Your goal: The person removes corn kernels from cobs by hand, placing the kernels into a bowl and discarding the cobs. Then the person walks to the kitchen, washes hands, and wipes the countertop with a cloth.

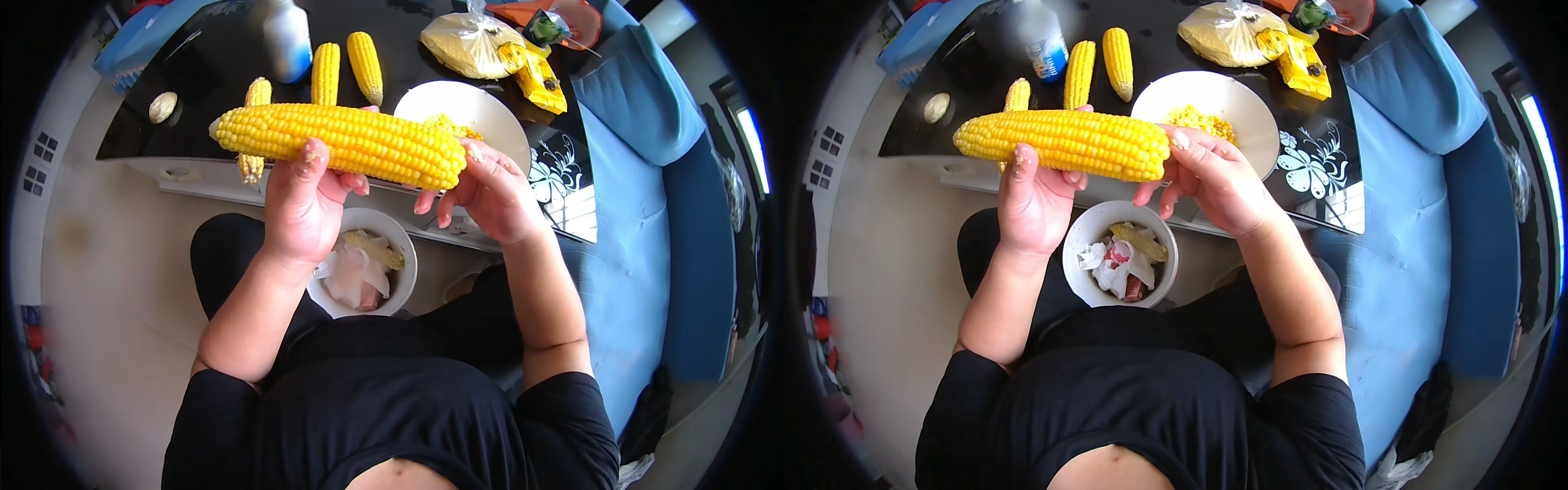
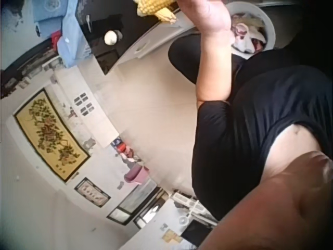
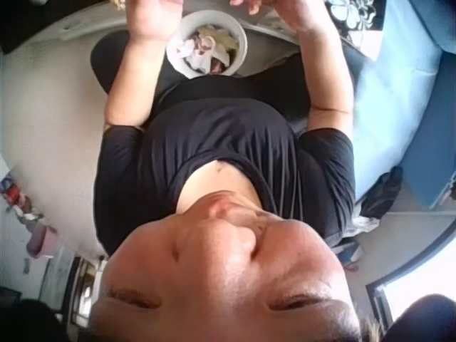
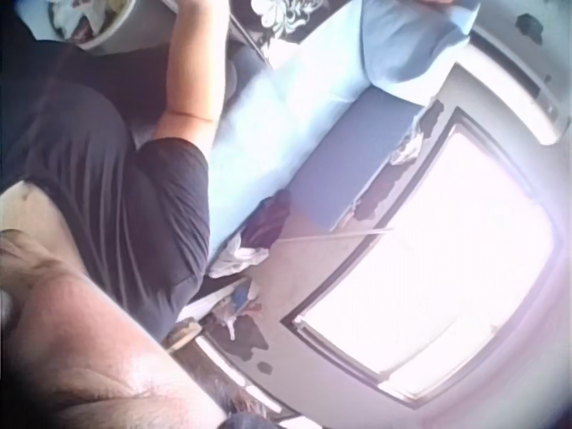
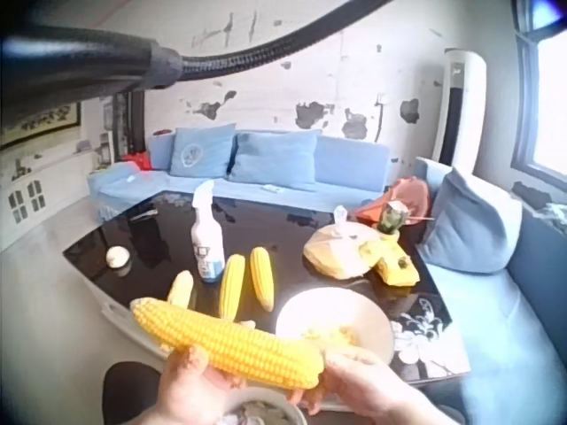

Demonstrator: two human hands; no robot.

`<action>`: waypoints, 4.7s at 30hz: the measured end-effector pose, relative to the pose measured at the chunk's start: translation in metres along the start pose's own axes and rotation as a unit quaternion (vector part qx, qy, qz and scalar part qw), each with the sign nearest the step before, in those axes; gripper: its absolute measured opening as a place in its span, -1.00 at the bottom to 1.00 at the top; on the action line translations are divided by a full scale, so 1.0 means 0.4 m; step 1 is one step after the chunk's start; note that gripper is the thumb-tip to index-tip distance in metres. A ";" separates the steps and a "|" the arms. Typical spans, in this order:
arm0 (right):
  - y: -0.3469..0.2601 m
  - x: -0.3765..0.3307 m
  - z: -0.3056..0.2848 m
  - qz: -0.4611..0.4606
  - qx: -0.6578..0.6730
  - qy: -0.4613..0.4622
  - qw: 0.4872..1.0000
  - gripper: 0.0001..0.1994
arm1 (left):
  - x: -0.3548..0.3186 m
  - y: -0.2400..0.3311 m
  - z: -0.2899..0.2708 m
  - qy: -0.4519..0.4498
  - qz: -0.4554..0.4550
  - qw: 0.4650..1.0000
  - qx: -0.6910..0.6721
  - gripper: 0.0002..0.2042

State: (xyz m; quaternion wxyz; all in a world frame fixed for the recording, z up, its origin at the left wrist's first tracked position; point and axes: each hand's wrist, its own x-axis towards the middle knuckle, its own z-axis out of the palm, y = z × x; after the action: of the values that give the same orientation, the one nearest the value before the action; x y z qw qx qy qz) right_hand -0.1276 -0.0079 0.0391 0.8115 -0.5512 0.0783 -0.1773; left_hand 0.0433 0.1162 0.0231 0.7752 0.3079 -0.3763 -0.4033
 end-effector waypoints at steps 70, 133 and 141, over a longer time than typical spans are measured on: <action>-0.025 0.025 -0.169 -0.103 -0.462 0.109 0.874 -0.60 | 0.170 -0.153 0.034 0.079 -0.088 0.992 -0.044 -0.65; -0.006 0.030 -0.172 -0.093 -0.334 0.129 0.929 -0.61 | 0.168 -0.162 0.039 0.027 -0.047 0.998 0.009 -0.57; -0.032 0.023 -0.166 -0.063 -0.255 0.095 0.960 -0.63 | 0.169 -0.158 0.032 0.043 -0.073 0.996 -0.033 -0.59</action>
State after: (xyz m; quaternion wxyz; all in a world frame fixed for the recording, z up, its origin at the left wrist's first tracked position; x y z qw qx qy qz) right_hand -0.1430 -0.0730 0.0262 0.6197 -0.7246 0.1629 -0.2538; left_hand 0.0343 0.0256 0.0032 0.7686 0.3265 -0.3055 -0.4575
